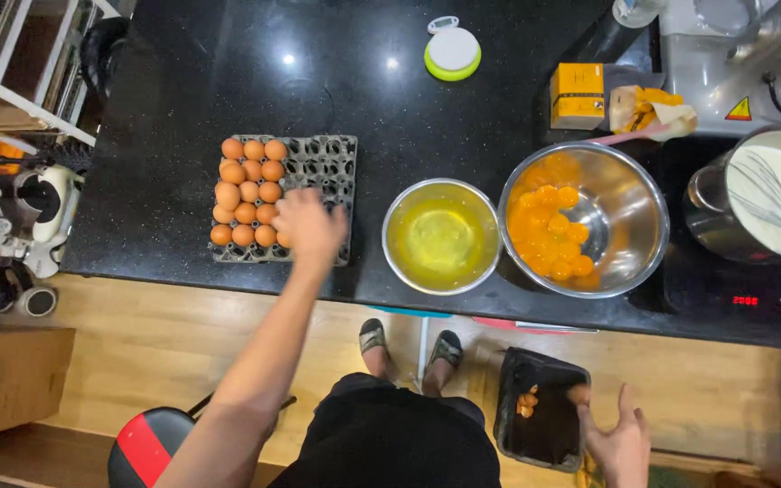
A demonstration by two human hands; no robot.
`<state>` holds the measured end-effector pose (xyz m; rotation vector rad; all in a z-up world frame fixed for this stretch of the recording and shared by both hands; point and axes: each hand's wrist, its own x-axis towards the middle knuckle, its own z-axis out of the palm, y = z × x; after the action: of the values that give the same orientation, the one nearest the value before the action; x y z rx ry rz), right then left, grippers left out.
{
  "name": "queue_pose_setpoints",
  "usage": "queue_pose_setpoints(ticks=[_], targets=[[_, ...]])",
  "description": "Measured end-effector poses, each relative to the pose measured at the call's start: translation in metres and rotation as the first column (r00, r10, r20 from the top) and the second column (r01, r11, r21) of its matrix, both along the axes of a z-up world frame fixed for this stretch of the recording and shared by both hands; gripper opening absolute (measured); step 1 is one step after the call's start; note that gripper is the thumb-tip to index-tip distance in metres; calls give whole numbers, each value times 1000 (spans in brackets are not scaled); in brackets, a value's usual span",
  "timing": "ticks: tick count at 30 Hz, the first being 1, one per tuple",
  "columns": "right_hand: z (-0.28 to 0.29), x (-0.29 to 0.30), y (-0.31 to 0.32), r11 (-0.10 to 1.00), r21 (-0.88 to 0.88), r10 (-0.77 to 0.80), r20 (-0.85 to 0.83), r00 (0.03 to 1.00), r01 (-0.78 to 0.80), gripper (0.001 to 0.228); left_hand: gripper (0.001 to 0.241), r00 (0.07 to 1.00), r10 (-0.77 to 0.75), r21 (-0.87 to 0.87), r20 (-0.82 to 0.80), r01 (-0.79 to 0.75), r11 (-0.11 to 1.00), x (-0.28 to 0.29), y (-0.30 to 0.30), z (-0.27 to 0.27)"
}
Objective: Cracking eggs and separating the yolks from the whites into separate bowls
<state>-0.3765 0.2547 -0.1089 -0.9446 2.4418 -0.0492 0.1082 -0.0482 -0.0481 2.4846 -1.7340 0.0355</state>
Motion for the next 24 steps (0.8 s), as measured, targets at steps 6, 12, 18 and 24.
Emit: queue_pose_setpoints(ticks=[6, 12, 18, 24], targets=[[50, 68, -52, 872, -473, 151, 10, 988, -129, 46, 43, 991, 47, -192, -124, -70, 979, 70, -3, -64], [98, 152, -120, 564, -774, 463, 9, 886, -287, 27, 44, 989, 32, -382, -147, -87, 920, 75, 5, -71], [80, 210, -173, 386, -893, 677, 103, 729, -231, 53, 57, 548, -366, -460, -752, -39, 887, -45, 54, 11], [63, 193, -190, 213, -909, 799, -49, 599, -359, 47, 81, -28, -121, -124, -992, 191, 974, -119, 71, -46]])
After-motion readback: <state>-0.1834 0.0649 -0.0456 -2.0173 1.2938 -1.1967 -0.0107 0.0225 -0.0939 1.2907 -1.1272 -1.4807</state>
